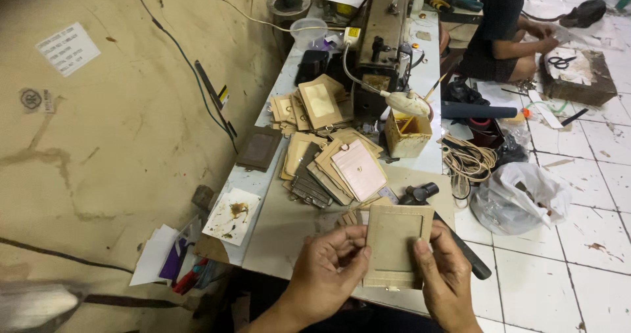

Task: The person assembles small leather wallets by hand. They pick up wallet components, fold and align the pieces, and use a hammer to secure metal fasteners. The person repeatedly inspects the wallets by opening and closing them before placing them on the workbench.

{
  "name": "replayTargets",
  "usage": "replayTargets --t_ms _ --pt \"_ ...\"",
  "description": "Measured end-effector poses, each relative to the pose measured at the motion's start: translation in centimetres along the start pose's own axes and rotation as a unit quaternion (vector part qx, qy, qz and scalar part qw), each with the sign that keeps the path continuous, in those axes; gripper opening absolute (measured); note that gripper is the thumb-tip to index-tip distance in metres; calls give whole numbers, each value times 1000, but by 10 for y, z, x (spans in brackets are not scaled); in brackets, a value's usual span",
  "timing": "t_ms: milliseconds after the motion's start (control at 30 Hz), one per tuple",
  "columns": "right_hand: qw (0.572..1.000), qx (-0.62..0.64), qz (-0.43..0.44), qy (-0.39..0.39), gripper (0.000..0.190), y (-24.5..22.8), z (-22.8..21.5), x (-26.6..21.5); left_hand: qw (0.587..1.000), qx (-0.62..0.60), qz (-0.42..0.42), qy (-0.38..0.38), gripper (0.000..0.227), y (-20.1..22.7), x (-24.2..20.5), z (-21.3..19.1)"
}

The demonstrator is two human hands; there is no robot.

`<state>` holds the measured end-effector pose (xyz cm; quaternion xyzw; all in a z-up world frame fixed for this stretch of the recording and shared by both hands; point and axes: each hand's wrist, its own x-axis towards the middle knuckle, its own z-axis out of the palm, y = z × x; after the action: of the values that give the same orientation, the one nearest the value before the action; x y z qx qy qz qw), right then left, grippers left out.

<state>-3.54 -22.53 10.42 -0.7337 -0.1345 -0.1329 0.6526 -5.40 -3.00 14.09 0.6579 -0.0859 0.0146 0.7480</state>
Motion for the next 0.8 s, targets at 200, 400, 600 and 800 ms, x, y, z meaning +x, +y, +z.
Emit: replayTargets --t_ms 200,400,600,800 --pt "975 155 141 76 19 31 3 -12 999 -29 17 8 27 1 0 10" --pt "960 215 158 80 30 24 7 -11 997 44 60 36 53 5 4 10" --pt "966 183 162 84 32 26 10 -15 989 96 99 43 43 5 -2 9" --pt "977 168 113 74 28 24 15 -17 980 113 141 80 39 -1 -7 10"
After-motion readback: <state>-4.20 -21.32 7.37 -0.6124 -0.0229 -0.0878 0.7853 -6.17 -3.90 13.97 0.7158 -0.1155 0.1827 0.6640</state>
